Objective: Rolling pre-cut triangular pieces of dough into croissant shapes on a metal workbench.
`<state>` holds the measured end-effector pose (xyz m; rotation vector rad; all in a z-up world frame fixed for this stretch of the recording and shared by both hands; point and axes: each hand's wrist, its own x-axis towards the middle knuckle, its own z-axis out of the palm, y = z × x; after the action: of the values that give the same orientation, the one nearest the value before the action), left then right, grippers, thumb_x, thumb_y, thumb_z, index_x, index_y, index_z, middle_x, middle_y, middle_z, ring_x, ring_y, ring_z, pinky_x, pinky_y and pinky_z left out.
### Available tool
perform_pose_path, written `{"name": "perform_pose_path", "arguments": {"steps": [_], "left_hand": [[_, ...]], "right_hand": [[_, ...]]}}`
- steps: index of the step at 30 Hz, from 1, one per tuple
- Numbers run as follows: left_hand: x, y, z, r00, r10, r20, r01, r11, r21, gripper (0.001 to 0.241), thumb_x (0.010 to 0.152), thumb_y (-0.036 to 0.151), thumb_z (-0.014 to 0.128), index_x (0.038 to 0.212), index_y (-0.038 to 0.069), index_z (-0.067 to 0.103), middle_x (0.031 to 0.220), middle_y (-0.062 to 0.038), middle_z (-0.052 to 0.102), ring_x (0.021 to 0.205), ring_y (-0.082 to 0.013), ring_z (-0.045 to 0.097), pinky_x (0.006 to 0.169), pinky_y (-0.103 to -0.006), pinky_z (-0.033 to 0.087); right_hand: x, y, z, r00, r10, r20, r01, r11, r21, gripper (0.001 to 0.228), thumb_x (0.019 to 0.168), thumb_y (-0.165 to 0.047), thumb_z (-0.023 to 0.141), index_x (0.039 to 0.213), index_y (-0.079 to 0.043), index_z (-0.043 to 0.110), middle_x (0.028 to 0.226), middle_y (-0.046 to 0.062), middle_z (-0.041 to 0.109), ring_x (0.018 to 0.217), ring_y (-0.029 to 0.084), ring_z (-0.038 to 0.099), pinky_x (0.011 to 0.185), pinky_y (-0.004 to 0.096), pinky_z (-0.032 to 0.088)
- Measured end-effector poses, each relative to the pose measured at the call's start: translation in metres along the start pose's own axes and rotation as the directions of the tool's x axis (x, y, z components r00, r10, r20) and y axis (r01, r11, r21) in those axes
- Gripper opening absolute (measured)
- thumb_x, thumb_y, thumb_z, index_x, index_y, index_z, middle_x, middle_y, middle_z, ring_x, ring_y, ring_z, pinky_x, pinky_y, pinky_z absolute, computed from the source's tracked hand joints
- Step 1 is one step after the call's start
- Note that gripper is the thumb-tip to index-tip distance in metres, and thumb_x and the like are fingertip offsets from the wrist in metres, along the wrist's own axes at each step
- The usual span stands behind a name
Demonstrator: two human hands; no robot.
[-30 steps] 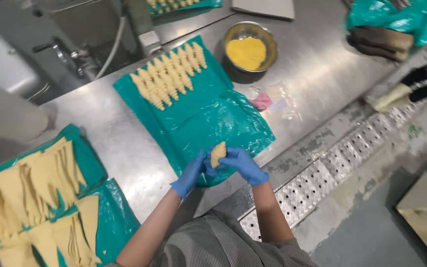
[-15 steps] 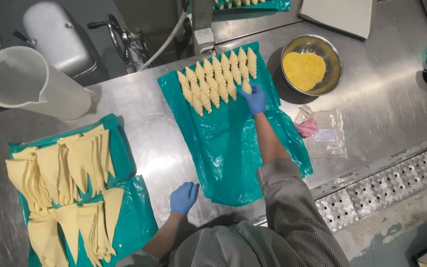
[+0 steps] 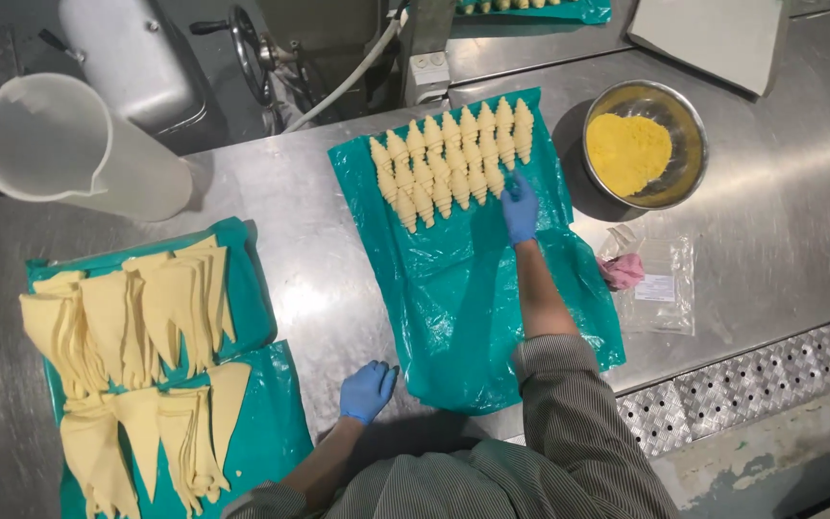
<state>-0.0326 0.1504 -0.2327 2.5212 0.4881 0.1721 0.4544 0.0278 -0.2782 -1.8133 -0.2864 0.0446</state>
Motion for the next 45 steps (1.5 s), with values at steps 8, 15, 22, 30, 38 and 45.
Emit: {"name": "perform_pose_path", "arguments": {"steps": [8, 15, 22, 30, 38, 45], "left_hand": [[-0.003, -0.007, 0.002, 0.999, 0.047, -0.025, -0.048, 0.997, -0.054, 0.03, 0.092, 0.029, 0.058, 0.069, 0.011, 0.062, 0.072, -0.013, 0.06, 0.067, -0.0355, 0.063, 0.057, -0.0489, 0.051], [-0.014, -0.051, 0.005, 0.993, 0.005, 0.119, 0.018, 0.982, -0.189, 0.02, 0.087, 0.026, 0.066, 0.076, 0.009, 0.064, 0.076, -0.016, 0.066, 0.07, -0.0388, 0.064, 0.066, -0.0501, 0.053], [-0.061, -0.117, -0.141, 0.957, -0.072, -0.282, 0.062, 0.997, -0.046, 0.035, 0.085, 0.013, 0.063, 0.119, 0.007, 0.068, 0.122, -0.018, 0.063, 0.116, -0.0397, 0.057, 0.103, -0.0504, 0.045], [-0.09, -0.227, -0.208, 0.96, -0.181, -0.211, 0.238, 0.928, 0.285, 0.066, 0.094, 0.033, 0.059, 0.148, -0.002, 0.046, 0.16, -0.024, 0.038, 0.15, -0.0435, 0.027, 0.125, -0.0551, 0.013], [-0.116, -0.235, -0.225, 0.979, -0.137, -0.148, 0.144, 0.989, 0.036, 0.051, 0.098, 0.028, 0.058, 0.141, 0.0, 0.054, 0.151, -0.021, 0.047, 0.142, -0.0399, 0.04, 0.122, -0.0515, 0.024], [-0.158, -0.252, -0.242, 0.984, -0.129, -0.125, 0.129, 0.992, -0.006, 0.052, 0.093, 0.025, 0.065, 0.138, 0.001, 0.057, 0.141, -0.024, 0.054, 0.131, -0.0412, 0.05, 0.111, -0.0486, 0.041]], "right_hand": [[-0.246, -0.08, 0.065, 0.985, -0.082, 0.15, 0.103, 0.985, -0.135, 0.026, 0.087, 0.002, 0.056, 0.093, -0.009, 0.078, 0.088, 0.011, 0.075, 0.079, 0.019, 0.07, 0.074, 0.032, 0.052], [-0.409, -0.075, 0.1, 0.832, 0.069, 0.55, 0.028, 0.986, -0.165, 0.029, 0.079, 0.001, 0.05, 0.069, -0.01, 0.075, 0.07, 0.01, 0.074, 0.063, 0.02, 0.072, 0.06, 0.032, 0.053], [-0.432, -0.085, 0.101, 0.711, -0.316, 0.628, 0.567, 0.786, -0.246, 0.016, 0.07, -0.002, 0.062, 0.064, -0.016, 0.068, 0.067, 0.007, 0.066, 0.062, 0.029, 0.066, 0.059, 0.042, 0.051], [-0.437, -0.1, 0.101, 0.74, -0.392, 0.546, 0.593, 0.764, -0.255, 0.017, 0.073, -0.002, 0.059, 0.068, -0.017, 0.065, 0.069, 0.007, 0.065, 0.063, 0.03, 0.064, 0.06, 0.042, 0.051], [-0.439, -0.102, 0.114, 0.815, -0.102, 0.571, 0.497, 0.631, -0.596, 0.012, 0.077, -0.018, 0.067, 0.065, -0.017, 0.068, 0.073, 0.011, 0.068, 0.069, 0.034, 0.066, 0.063, 0.048, 0.053], [-0.444, -0.094, 0.11, 0.855, -0.028, 0.518, 0.435, 0.583, -0.686, 0.015, 0.082, -0.02, 0.066, 0.068, -0.017, 0.069, 0.076, 0.012, 0.069, 0.071, 0.036, 0.067, 0.065, 0.05, 0.052]]}}
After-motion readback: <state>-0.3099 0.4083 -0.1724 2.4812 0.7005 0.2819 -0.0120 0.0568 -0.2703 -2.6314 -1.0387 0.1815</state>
